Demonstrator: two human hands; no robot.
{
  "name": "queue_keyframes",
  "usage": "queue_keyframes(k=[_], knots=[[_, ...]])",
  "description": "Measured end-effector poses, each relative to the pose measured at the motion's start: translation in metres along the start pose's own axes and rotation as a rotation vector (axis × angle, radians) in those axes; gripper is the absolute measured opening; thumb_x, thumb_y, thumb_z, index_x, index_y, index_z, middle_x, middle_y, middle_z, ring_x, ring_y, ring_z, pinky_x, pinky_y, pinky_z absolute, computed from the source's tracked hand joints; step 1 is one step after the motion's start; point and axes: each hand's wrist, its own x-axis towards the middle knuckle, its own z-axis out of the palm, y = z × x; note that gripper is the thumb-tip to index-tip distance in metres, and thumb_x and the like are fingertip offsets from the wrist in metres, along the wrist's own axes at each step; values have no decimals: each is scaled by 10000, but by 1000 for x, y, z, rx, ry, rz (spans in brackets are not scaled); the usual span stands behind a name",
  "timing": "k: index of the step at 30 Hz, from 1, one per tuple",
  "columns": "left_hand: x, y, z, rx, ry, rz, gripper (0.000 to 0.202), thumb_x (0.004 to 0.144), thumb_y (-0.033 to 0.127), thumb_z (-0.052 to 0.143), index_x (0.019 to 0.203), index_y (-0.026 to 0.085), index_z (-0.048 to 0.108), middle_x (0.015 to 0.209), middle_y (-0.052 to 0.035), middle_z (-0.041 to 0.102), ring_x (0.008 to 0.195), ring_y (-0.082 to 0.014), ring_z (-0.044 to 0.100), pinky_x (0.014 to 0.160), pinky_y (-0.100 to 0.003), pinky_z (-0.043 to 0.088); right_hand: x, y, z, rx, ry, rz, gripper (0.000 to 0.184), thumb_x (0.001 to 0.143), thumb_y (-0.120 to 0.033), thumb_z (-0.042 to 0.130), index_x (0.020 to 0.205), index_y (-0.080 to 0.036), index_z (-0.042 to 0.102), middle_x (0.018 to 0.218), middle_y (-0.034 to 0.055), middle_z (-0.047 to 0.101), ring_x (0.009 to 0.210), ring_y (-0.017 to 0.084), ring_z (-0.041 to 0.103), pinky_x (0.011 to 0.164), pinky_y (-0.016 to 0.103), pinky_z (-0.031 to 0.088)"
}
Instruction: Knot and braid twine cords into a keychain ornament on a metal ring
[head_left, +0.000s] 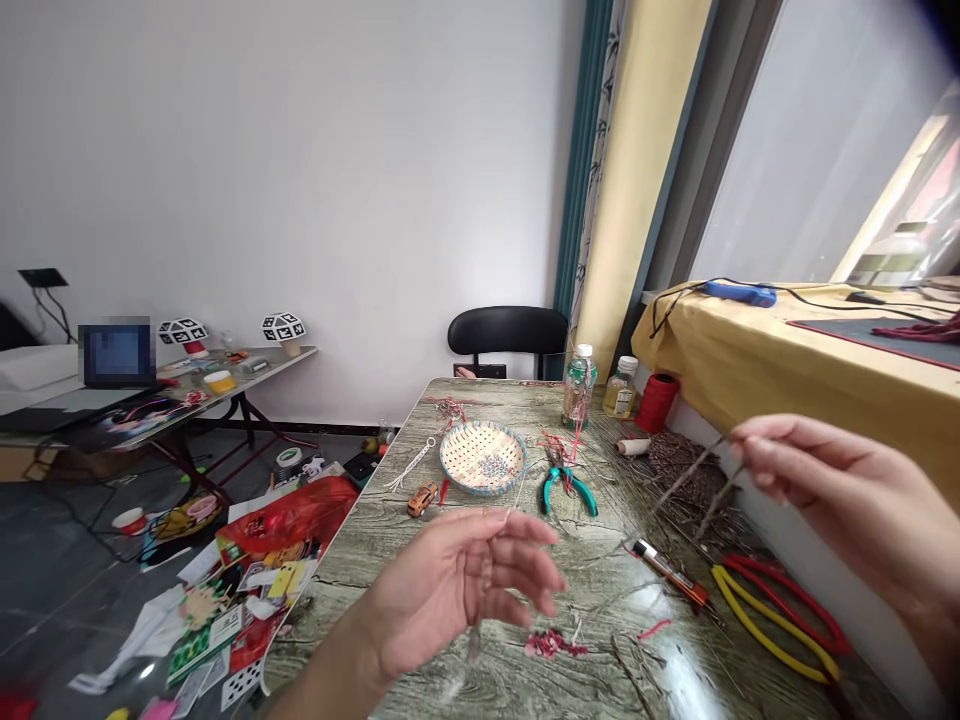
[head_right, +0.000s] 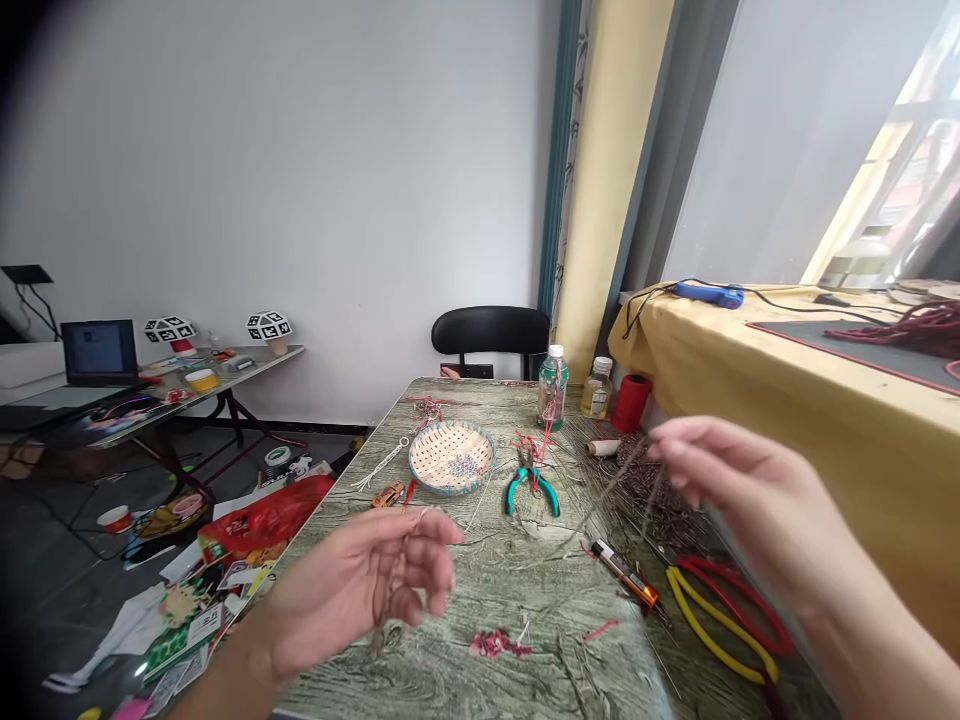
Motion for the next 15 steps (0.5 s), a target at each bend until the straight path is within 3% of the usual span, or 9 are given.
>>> queue_keyframes(k=[2, 3, 6, 11, 15], knots=[[3, 1, 16, -177, -13, 79, 294, 877, 177, 357, 908, 73, 630, 871, -114, 682, 846, -183, 648, 703, -215, 499, -20, -5, 15, -203, -303, -25, 204, 673, -340, 674, 805, -185, 682, 693, 62, 642, 528, 128, 545, 444, 198, 449], [4, 1, 24, -251, -20, 120, 290, 879, 164, 354, 895, 79, 631, 907, -112, 682, 914, -192, 630, 762, -227, 490, -30, -6, 22, -326, -382, -76, 198, 710, -361, 637, 828, -206, 674, 716, 61, 652, 562, 155, 569, 482, 227, 472], [7, -1, 44, -410, -58, 213, 304, 892, 156, 330, 868, 96, 627, 972, -100, 676, 1048, -199, 565, 879, -259, 446, -56, -9, 41, -591, -372, -327, 158, 761, -355, 580, 831, -227, 642, 847, 63, 651, 715, 209, 602, 607, 268, 497], [9, -8, 63, -501, -177, 267, 276, 885, 149, 334, 916, 123, 608, 1024, -70, 664, 1134, -190, 496, 906, -253, 428, -82, -12, 66, -441, -583, -477, 105, 809, -280, 525, 762, -247, 613, 637, 1, 645, 540, 148, 602, 494, 198, 490], [11, -12, 69, -491, -233, 273, 269, 887, 158, 337, 920, 137, 603, 1037, -62, 657, 1156, -178, 474, 923, -245, 405, -91, -18, 79, -288, -573, -540, 204, 799, -416, 509, 729, -257, 616, 593, 8, 648, 493, 162, 605, 444, 211, 478]])
